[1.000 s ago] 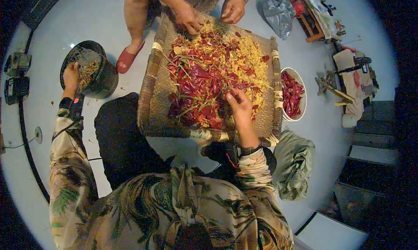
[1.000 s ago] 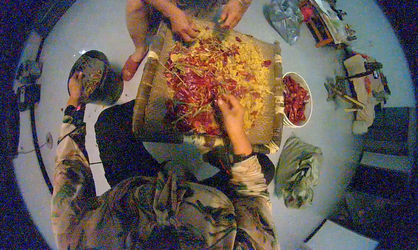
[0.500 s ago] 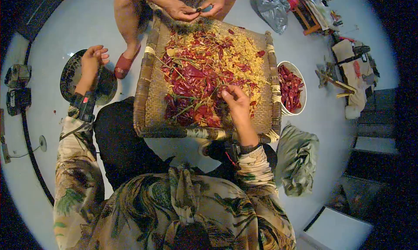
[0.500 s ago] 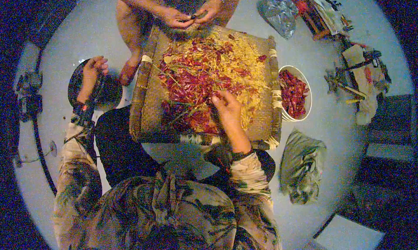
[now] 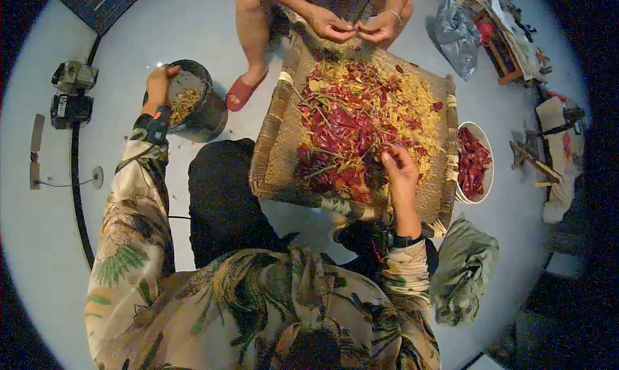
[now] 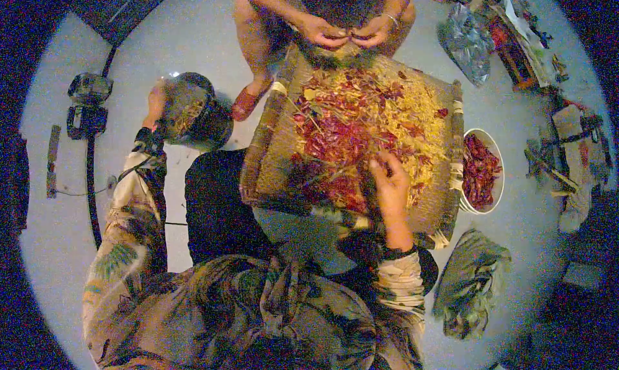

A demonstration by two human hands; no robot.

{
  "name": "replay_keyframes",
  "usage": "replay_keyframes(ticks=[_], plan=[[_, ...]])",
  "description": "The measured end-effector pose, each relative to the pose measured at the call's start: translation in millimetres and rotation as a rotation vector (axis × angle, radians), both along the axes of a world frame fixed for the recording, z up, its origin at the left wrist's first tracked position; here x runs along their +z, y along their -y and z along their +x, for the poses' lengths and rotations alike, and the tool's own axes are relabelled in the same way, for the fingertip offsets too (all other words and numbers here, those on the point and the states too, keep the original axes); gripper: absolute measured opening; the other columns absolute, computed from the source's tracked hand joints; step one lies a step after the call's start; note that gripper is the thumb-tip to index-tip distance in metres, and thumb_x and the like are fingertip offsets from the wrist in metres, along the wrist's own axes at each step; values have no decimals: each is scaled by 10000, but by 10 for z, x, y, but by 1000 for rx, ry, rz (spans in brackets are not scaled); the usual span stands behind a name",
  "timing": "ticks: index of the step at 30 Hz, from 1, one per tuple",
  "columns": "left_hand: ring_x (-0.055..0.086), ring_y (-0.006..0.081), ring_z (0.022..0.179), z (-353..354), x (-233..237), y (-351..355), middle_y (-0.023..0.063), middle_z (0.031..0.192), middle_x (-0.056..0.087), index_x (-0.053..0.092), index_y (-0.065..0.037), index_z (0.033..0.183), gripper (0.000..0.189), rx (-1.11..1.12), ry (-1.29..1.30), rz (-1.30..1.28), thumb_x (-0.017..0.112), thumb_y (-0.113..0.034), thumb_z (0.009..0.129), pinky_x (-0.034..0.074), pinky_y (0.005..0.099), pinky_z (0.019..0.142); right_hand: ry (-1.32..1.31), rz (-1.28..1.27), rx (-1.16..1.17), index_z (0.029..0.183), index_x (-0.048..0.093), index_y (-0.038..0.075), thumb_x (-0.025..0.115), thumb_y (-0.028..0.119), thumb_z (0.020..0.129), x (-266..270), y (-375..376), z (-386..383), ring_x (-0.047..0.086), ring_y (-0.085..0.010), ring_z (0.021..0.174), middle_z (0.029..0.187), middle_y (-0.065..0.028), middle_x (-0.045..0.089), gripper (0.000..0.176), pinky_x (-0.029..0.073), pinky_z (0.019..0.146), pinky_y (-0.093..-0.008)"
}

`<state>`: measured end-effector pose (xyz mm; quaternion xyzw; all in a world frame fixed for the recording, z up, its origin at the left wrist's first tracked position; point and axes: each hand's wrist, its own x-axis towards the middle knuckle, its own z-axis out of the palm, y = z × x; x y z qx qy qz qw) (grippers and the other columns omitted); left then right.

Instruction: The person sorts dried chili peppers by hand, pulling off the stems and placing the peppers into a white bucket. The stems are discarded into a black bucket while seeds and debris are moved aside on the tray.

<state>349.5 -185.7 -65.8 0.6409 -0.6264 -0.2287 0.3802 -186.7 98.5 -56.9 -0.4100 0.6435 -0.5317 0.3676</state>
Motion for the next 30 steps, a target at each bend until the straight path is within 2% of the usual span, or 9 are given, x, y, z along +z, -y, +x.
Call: replay_keyframes(ticks=[2,6,8,13,18,19,22,26,30], plan=[[601,178,878,-294,184,-146,95,941,662,572,62,1076,369,3,31,-83,533,-235,862,462,291,783,-27,44,8,1049,605,-9,653,136,810,33,0,19,570,-156,933,1008,-85,632,284,436,850,-275],[599,171,885,-1166,348,-258,90,1028,636,581,19,1097,304,-369,-409,-28,587,-122,828,469,265,792,-44,65,35,1052,606,-11,658,144,803,14,13,-7,572,-163,933,1007,-84,636,298,433,857,-284],[577,194,1022,-1854,694,-671,107,1075,628,569,-56,1137,296,-508,-224,154,583,-95,843,426,312,921,-40,39,41,1048,607,-12,662,149,798,-11,24,-16,574,-171,932,1005,-82,637,303,433,862,-291],[556,344,1004,-2981,612,-1235,180,1058,592,547,-33,1110,337,-998,288,-197,610,-135,795,439,399,879,-52,5,12,1035,615,0,672,165,790,-179,47,-97,577,-184,929,1013,-82,631,301,437,855,-298],[540,351,1004,-3466,112,-1200,202,1030,575,561,19,999,264,-1009,457,-339,487,-15,747,437,405,863,5,10,29,978,610,10,615,85,839,78,33,7,575,-92,833,908,-20,616,158,459,759,-230],[541,351,1000,-3506,1,-1160,204,1030,573,558,23,991,262,-1008,504,-339,470,-17,749,432,409,868,-224,-1,2,991,613,9,629,89,830,135,23,-2,555,-77,829,896,-6,616,180,441,766,-226],[552,347,969,-3520,-236,-1124,197,988,585,565,9,956,233,-902,412,-519,458,-47,757,410,427,879,-49,-32,10,1001,612,5,642,100,822,193,25,19,540,-66,828,889,4,614,205,428,769,-223],[563,349,923,-3505,-193,-1153,190,880,610,593,-9,866,169,-898,513,-406,468,-72,769,399,433,865,-78,22,34,1037,623,13,660,140,800,210,1,-12,564,-123,882,973,-44,631,272,442,787,-264],[599,322,779,-3557,11,-1287,165,740,592,575,-9,810,127,-825,134,-161,539,-129,826,440,431,675,65,-41,20,1027,605,-16,644,128,818,1,42,-79,577,-121,871,949,-48,623,257,460,783,-260]])
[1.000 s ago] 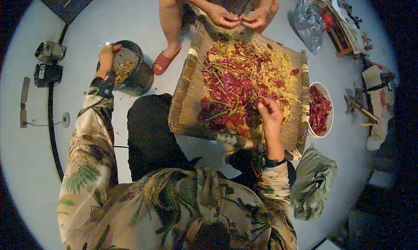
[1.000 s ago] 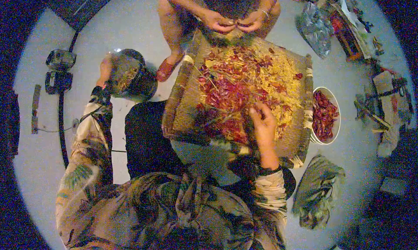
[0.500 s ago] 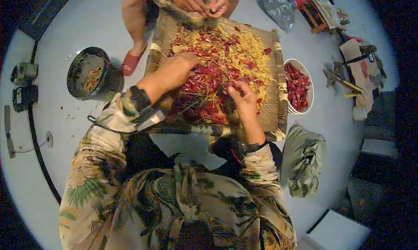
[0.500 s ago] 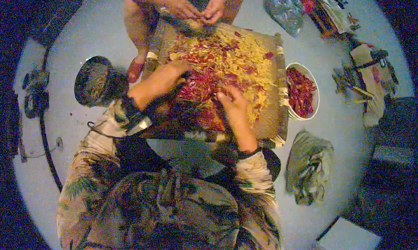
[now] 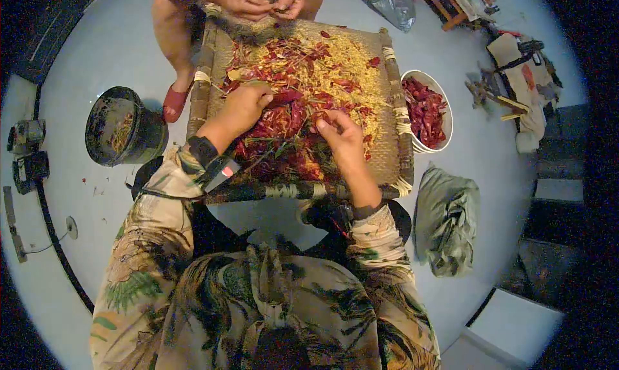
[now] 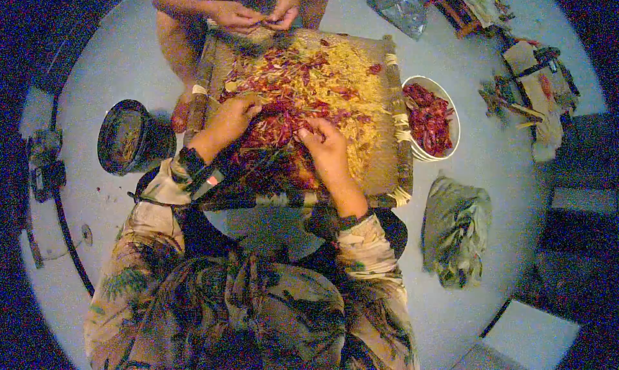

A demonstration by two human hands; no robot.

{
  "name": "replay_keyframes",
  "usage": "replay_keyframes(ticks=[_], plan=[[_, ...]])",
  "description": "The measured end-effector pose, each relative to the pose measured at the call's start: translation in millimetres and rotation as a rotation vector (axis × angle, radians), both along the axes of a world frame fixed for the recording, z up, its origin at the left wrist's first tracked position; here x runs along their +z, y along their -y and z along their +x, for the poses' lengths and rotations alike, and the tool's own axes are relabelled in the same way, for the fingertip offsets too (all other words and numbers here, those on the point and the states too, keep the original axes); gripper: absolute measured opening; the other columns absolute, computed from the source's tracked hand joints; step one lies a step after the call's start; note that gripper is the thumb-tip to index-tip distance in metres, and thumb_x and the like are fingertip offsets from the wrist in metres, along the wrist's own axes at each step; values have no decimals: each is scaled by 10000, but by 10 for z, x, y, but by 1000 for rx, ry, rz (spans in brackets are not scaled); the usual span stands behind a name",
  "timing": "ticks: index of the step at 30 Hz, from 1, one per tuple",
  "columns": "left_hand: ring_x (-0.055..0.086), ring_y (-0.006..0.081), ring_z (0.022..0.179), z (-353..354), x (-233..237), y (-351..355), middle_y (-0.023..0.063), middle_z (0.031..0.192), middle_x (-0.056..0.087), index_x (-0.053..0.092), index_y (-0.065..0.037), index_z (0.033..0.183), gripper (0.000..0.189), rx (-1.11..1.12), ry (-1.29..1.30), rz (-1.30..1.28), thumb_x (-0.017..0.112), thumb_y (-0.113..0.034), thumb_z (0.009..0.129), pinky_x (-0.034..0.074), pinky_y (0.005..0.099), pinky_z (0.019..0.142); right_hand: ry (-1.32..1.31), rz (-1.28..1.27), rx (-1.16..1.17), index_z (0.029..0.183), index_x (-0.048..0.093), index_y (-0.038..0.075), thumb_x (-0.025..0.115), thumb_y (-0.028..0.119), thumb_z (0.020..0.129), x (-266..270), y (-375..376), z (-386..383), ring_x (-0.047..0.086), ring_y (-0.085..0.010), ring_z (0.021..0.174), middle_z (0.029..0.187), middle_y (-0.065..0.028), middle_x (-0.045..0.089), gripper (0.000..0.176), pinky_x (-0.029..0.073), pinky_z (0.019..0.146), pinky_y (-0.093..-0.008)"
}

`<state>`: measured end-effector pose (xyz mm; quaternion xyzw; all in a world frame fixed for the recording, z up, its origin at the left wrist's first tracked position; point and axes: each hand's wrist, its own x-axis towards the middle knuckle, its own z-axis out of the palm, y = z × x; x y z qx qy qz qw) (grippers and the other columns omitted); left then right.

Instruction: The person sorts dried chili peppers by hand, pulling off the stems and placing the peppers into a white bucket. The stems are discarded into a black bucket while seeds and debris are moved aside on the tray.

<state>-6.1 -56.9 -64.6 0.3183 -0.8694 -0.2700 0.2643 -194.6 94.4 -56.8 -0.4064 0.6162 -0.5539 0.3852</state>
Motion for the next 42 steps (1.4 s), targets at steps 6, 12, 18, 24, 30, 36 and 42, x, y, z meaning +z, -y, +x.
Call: replay_keyframes(ticks=[6,12,18,24,30,36,42], plan=[[594,126,613,-19,136,-97,37,625,565,578,-45,818,187,-197,-303,1019,528,-208,894,427,253,524,239,-25,-29,979,560,1,544,64,874,288,8,53,588,-127,788,891,-44,602,123,490,773,-272],[500,68,530,-100,316,-300,-10,651,555,593,-50,830,209,-164,-307,900,556,-248,887,420,224,482,8,-145,-127,982,528,3,521,22,849,428,-27,120,561,-143,832,925,-55,576,135,451,798,-272],[505,64,581,-99,255,-262,-18,654,545,605,-43,833,190,-146,-135,497,591,-230,866,425,224,529,-663,-343,-214,994,527,-1,560,51,766,479,-60,21,535,-333,981,1023,-171,562,236,410,886,-377],[500,39,639,-185,345,-446,-10,756,577,594,-31,887,90,-355,-282,821,633,-53,809,419,204,573,-445,-171,108,1027,505,13,560,76,806,371,-12,102,525,-295,1036,1051,-156,557,236,397,899,-361],[469,8,641,-131,614,-502,-32,761,538,563,-39,959,228,-270,-306,847,675,-4,763,400,183,559,-112,-72,122,1044,523,24,601,118,821,268,28,197,576,-243,926,966,-126,595,254,436,833,-339],[507,63,639,-114,641,-492,2,707,548,571,-42,892,193,-233,-205,471,688,-25,739,416,230,566,-241,-29,18,1022,555,24,585,96,819,231,-2,159,583,-183,886,931,-103,620,218,452,793,-308],[566,241,668,-92,607,-475,113,731,568,572,-19,804,110,-272,-208,216,653,-69,750,452,332,610,-200,-36,68,1006,570,16,616,112,807,291,-20,147,601,-191,841,904,-105,636,226,463,766,-314]])
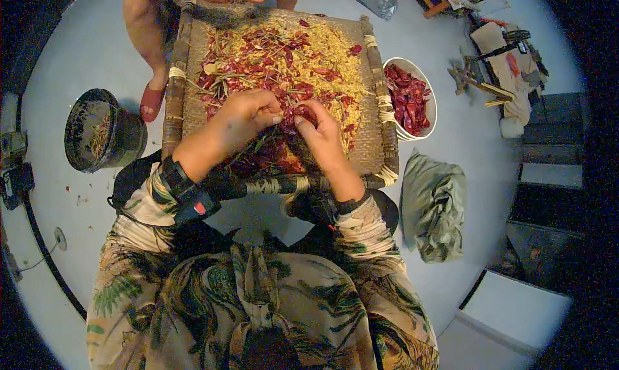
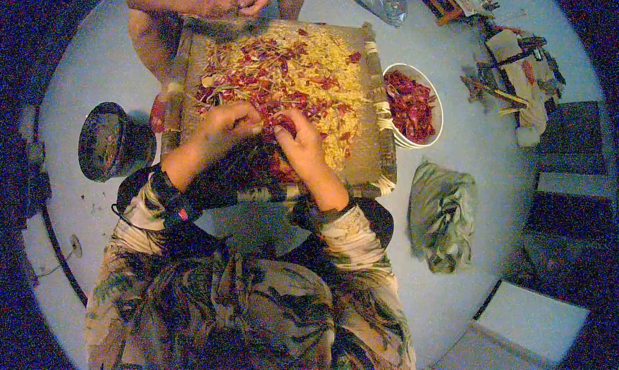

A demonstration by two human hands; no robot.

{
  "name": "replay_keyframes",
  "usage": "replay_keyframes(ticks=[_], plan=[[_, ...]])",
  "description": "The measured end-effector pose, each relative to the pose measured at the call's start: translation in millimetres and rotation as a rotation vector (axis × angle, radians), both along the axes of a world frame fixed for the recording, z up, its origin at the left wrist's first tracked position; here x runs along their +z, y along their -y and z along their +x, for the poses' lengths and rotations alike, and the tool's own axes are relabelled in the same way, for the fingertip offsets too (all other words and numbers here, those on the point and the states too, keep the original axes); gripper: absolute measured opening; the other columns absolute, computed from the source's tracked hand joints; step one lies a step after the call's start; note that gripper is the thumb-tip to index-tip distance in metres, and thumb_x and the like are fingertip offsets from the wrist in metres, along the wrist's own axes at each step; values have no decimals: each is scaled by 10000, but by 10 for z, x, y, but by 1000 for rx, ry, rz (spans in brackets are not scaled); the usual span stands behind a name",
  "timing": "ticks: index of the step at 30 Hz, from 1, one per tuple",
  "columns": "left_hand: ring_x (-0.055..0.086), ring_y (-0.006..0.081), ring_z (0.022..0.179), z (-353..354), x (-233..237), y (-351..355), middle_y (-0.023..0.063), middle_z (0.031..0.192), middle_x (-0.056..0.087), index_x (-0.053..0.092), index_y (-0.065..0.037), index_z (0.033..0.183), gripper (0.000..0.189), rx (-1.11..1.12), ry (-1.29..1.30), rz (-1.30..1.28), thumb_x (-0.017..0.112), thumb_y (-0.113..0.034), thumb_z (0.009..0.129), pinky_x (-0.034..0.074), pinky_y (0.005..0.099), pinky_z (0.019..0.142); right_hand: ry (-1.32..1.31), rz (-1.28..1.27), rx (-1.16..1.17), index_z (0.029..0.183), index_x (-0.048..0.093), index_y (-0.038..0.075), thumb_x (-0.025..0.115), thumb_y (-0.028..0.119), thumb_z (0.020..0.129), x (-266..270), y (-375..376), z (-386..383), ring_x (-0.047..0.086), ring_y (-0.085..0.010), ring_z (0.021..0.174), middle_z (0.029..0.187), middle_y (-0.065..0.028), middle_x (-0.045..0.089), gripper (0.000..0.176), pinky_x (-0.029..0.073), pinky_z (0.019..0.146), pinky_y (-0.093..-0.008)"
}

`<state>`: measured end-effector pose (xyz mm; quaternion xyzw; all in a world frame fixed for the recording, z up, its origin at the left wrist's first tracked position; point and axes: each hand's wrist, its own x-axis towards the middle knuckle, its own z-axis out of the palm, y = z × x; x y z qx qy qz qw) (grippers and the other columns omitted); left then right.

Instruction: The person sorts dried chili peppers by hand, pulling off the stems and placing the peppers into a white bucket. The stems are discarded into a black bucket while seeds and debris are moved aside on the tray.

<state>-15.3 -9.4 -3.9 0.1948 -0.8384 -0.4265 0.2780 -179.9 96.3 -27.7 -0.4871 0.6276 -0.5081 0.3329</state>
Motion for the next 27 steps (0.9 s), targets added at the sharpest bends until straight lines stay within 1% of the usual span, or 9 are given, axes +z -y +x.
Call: replay_keyframes(ticks=[3,7,10,13,16,19,21,25,27], plan=[[571,288,689,-8,-20,-20,136,750,566,560,-8,797,100,10,-50,-75,632,-69,763,455,360,617,42,32,4,1000,590,6,659,136,792,6,11,18,605,-191,849,929,-110,643,255,464,777,-309],[566,325,692,-9,64,-116,152,768,560,545,-2,799,82,15,-98,-138,602,-56,778,452,383,613,117,41,66,1016,600,-9,666,119,793,69,12,27,602,-164,857,955,-89,651,266,468,785,-294],[557,308,664,1,56,-140,159,744,551,537,1,801,74,13,-5,-76,584,-56,795,448,363,615,259,39,115,1030,600,-9,640,85,805,189,-13,66,595,-141,863,960,-63,649,246,469,786,-282],[535,213,620,12,92,-149,110,682,531,543,-7,805,73,-22,-12,53,581,-69,812,426,316,587,335,70,135,1027,604,0,622,68,813,234,-33,38,588,-126,859,961,-44,645,226,470,780,-272],[488,112,612,25,84,-124,16,643,501,557,-26,807,58,-87,-16,285,579,-75,829,392,265,561,384,87,149,1036,605,12,616,65,812,245,-45,4,587,-122,850,959,-36,644,230,469,773,-266],[443,55,611,-4,58,-126,-49,654,478,575,-54,807,60,-105,-74,426,581,-106,838,357,232,537,491,131,134,1044,604,21,618,62,805,281,-75,-4,588,-112,831,952,-32,644,243,470,762,-261],[424,45,583,-11,31,-108,-55,653,483,579,-67,808,62,-133,-72,571,583,-123,835,336,218,513,548,162,115,1049,602,27,621,59,799,270,-96,-15,591,-109,819,949,-31,644,253,473,759,-259],[379,27,513,10,154,-136,-54,648,494,581,-79,814,69,-139,-40,1009,598,-146,816,282,187,457,832,107,132,1029,597,36,621,65,793,267,-115,13,607,-136,790,909,-42,641,239,492,737,-280],[363,28,480,13,187,-159,-53,632,485,575,-73,815,61,-192,-102,1129,594,-131,815,264,182,438,980,87,154,1008,590,40,620,66,791,227,-132,23,615,-157,779,890,-44,636,220,506,709,-294]])
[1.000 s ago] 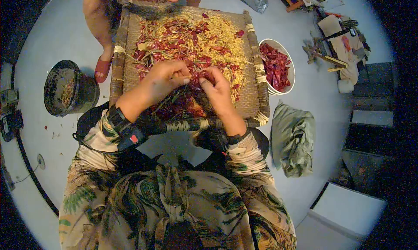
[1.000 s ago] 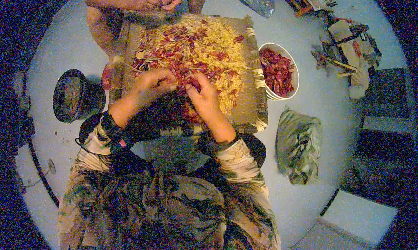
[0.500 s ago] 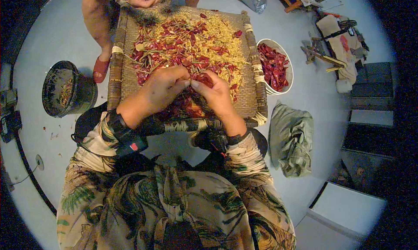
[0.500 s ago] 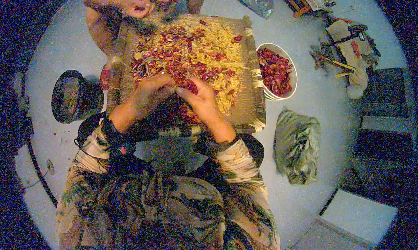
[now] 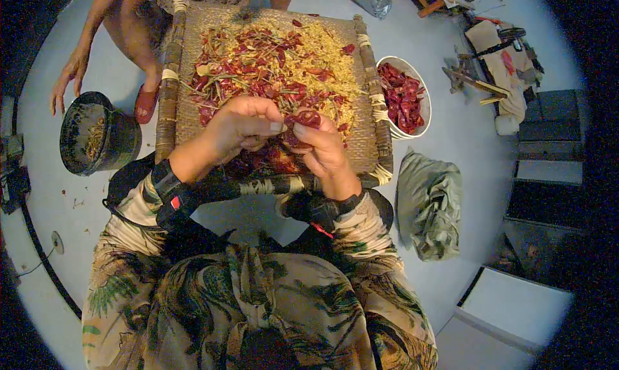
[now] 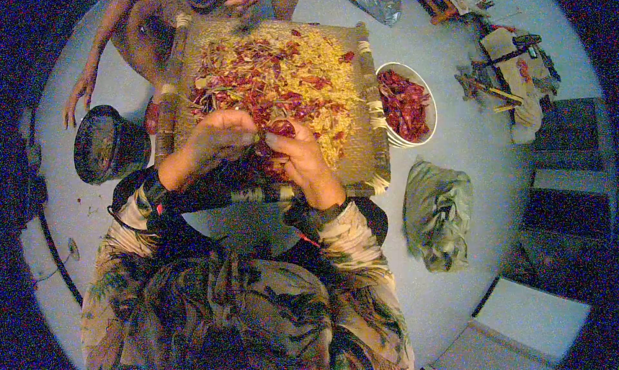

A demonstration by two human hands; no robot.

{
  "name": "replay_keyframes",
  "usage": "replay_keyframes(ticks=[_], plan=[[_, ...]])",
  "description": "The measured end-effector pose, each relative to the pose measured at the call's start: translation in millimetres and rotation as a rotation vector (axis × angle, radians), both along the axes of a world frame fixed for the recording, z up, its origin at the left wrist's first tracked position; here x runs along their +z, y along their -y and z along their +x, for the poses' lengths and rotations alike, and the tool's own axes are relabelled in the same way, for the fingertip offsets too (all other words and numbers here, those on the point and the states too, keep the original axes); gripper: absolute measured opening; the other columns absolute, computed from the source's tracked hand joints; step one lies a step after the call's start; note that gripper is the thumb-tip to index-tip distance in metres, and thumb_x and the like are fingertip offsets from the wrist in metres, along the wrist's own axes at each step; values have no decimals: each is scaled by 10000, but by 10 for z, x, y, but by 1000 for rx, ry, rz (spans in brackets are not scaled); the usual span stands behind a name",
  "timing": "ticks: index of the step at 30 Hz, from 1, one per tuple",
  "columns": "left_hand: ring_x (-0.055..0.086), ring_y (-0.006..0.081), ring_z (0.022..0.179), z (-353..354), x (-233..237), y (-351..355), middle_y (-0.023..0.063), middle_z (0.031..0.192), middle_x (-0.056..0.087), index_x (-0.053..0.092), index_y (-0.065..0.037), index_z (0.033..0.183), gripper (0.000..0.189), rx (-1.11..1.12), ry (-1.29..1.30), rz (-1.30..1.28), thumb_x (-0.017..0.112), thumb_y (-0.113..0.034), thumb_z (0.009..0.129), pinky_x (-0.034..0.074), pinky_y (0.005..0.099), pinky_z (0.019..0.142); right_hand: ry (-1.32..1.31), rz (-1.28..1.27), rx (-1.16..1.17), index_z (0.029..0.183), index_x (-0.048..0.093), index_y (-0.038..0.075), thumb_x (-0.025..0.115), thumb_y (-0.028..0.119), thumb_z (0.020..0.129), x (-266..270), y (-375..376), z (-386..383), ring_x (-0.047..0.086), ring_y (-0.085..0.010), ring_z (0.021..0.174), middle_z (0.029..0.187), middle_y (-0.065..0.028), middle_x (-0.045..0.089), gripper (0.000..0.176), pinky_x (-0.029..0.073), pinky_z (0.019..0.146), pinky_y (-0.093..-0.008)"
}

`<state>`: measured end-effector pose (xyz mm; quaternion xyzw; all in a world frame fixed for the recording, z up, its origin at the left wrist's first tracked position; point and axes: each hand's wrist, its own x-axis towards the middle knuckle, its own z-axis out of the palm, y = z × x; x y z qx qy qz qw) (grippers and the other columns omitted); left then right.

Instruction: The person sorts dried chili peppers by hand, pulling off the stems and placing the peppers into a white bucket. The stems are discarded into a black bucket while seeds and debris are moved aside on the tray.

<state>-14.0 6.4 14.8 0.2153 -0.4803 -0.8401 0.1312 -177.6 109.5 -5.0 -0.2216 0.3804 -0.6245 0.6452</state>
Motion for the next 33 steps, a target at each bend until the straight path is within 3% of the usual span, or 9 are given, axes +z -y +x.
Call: replay_keyframes(ticks=[6,12,15,18,22,24,28,31,33], plan=[[363,32,457,-8,-29,-66,-53,619,478,563,-64,857,78,-59,-156,245,582,-139,845,272,179,419,303,-143,83,1019,553,57,628,93,790,-37,-29,14,611,-163,764,897,-47,622,244,512,627,-292],[334,20,441,-14,-50,-67,-59,592,435,554,-47,859,85,-48,-230,325,567,-130,858,253,182,422,419,-197,132,1139,513,63,616,114,806,-65,1,-2,614,-171,826,954,-46,623,353,517,665,-294],[319,17,431,32,43,-16,-59,578,414,552,-39,848,79,11,-98,153,566,-117,854,235,187,422,118,-65,-3,1138,520,55,611,106,808,64,3,57,615,-173,849,994,-50,626,346,513,713,-303],[329,21,433,138,92,25,-53,590,435,554,-43,847,62,28,-22,108,564,-104,847,231,186,418,72,-32,100,1130,532,49,608,100,811,36,29,43,615,-172,865,1024,-50,625,332,504,762,-308],[336,25,431,345,76,53,-50,589,443,560,-37,848,61,10,59,146,566,-97,841,234,183,409,-81,30,69,1060,549,43,624,120,810,1,50,162,582,-141,778,945,-43,617,272,467,669,-280],[344,19,441,567,119,91,-57,618,481,559,-52,882,130,106,14,189,582,-169,831,259,184,388,-102,141,30,966,555,39,646,140,806,-22,56,192,519,-103,624,830,-37,592,210,393,512,-230],[340,2,442,1253,203,463,-53,625,497,560,-49,984,200,267,37,-18,532,-217,881,268,178,371,-113,-8,-153,975,536,65,618,160,843,-94,97,-189,431,-83,562,819,-26,582,182,333,476,-229],[311,2,438,1677,258,594,-56,624,469,592,-24,970,162,655,283,-289,551,-145,870,230,165,407,-88,-79,-113,1065,552,53,625,167,840,-163,102,-185,606,-143,844,957,-41,632,263,491,720,-284],[319,-5,477,2137,-11,883,-70,641,469,602,-34,970,180,790,389,-485,549,-181,879,237,157,431,-101,-88,-70,1058,548,56,616,185,853,-201,125,-160,591,-133,813,934,-35,627,252,466,646,-269]])
